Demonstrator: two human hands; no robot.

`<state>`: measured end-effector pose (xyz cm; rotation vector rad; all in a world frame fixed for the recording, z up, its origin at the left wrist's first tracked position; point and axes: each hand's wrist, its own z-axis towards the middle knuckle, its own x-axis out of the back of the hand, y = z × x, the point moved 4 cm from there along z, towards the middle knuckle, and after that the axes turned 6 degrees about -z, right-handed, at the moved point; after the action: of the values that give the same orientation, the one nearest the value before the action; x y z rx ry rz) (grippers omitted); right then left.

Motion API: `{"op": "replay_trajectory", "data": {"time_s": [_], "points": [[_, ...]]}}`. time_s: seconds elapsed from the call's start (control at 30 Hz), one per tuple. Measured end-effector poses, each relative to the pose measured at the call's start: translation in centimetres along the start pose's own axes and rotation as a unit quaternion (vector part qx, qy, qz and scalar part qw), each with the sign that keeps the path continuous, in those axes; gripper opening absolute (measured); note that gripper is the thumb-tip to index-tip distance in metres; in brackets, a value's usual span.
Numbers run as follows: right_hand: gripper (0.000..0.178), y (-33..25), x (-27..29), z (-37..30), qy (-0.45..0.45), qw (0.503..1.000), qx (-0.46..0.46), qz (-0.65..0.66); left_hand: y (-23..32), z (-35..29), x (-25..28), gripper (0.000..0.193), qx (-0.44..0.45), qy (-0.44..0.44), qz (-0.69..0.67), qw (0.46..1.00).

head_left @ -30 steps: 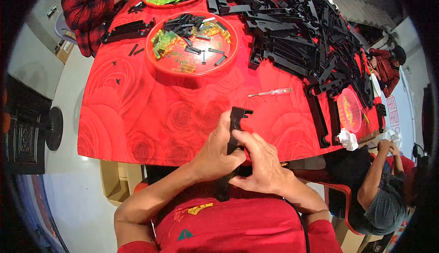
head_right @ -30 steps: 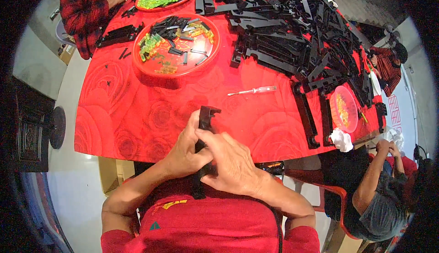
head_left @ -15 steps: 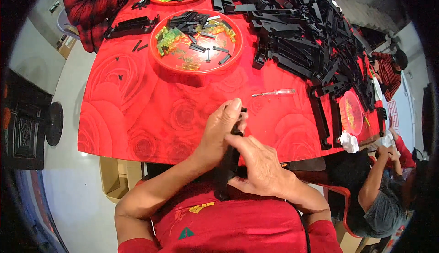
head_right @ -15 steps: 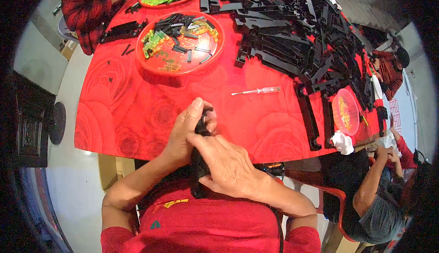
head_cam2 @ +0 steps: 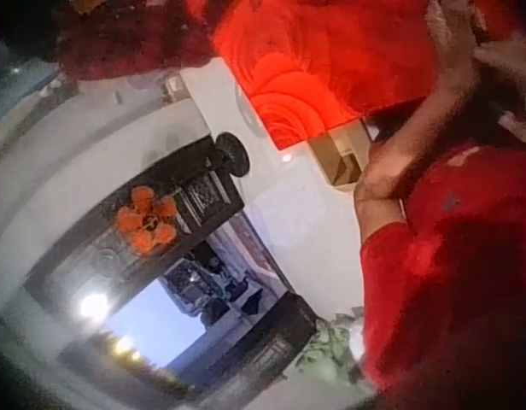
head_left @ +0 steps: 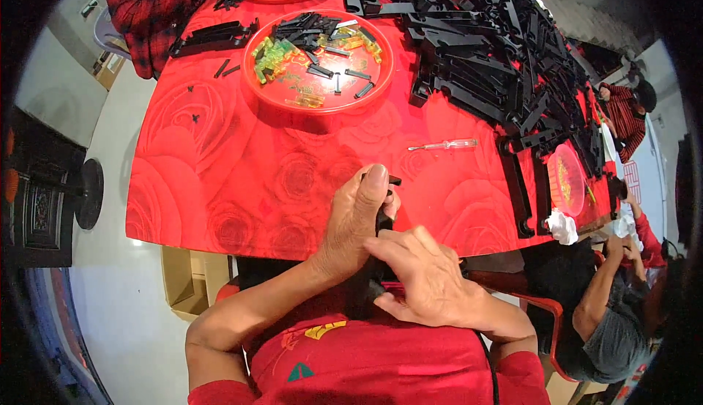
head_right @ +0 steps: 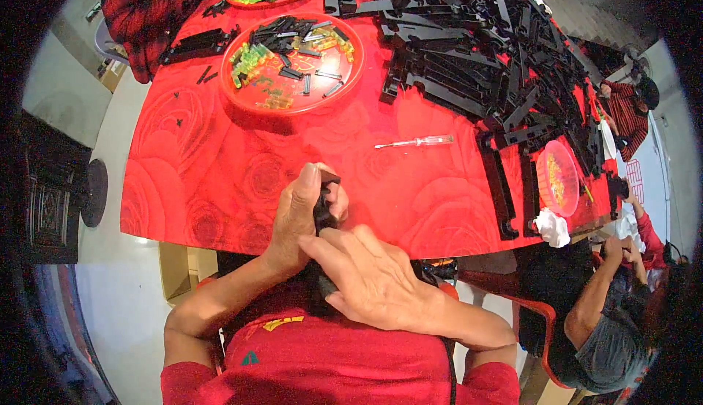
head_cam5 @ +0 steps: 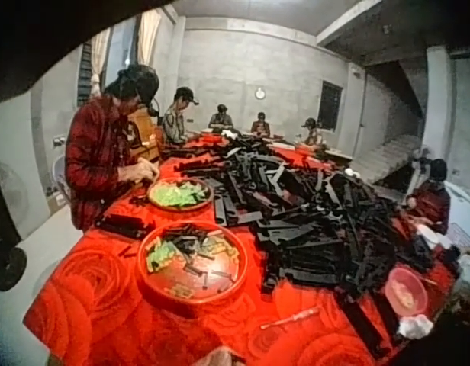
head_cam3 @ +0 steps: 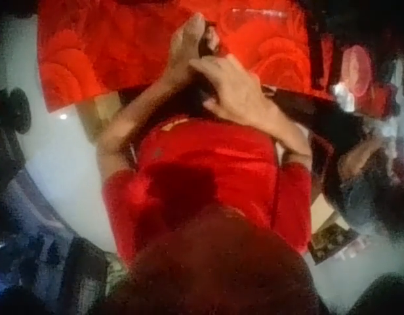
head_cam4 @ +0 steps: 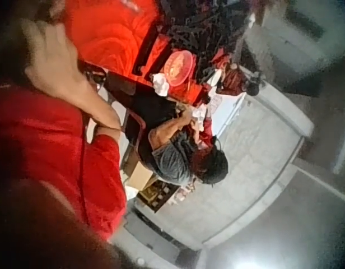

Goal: The person assembles spirit levels by inserting level vials and plastic components into black housings by hand.

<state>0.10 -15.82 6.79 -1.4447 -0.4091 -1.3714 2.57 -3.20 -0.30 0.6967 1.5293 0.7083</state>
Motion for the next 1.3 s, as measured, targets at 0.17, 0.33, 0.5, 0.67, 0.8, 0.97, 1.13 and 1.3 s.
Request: {"op": "replay_trajectory", "data": {"time_s": [0.17, 0.33, 0.5, 0.67, 0.8, 0.97, 1.13, 1.3], "points": [[0.079, 0.0, 0.7, -0.8, -0.022, 0.996, -0.071, -0.045, 0.4, -0.3, -0.1, 0.052, 0.027, 0.015, 0.016, 0.999], [0.064, 0.6, -0.2, -0.4, -0.041, 0.995, -0.080, 0.044, 0.3, -0.3, -0.3, 0.052, 0.004, -0.001, 0.011, 1.000], [0.055, 0.9, -1.0, -0.7, -0.034, 0.987, -0.091, 0.124, -0.2, -0.5, 0.2, 0.053, 0.017, 0.002, 0.012, 1.000], [0.047, 1.1, -1.3, -1.1, -0.025, 0.980, -0.111, 0.165, 0.2, -0.7, -0.5, 0.053, -0.021, -0.033, 0.028, 0.999], [0.047, 1.1, -1.5, -1.3, -0.034, 0.978, -0.114, 0.174, 0.1, -0.9, -0.3, 0.054, -0.006, -0.050, 0.028, 0.998], [0.048, 1.1, -1.4, -1.4, -0.042, 0.978, -0.102, 0.178, -0.2, -0.9, -0.3, 0.054, -0.004, -0.060, 0.016, 0.998], [0.048, 1.1, -1.6, -1.7, -0.052, 0.978, -0.107, 0.173, -0.4, -1.1, -0.2, 0.054, 0.011, -0.063, 0.027, 0.998], [0.050, 1.0, -1.3, -1.4, -0.045, 0.980, -0.097, 0.167, -0.4, -1.1, -0.2, 0.052, 0.004, -0.067, 0.008, 0.998]]}}
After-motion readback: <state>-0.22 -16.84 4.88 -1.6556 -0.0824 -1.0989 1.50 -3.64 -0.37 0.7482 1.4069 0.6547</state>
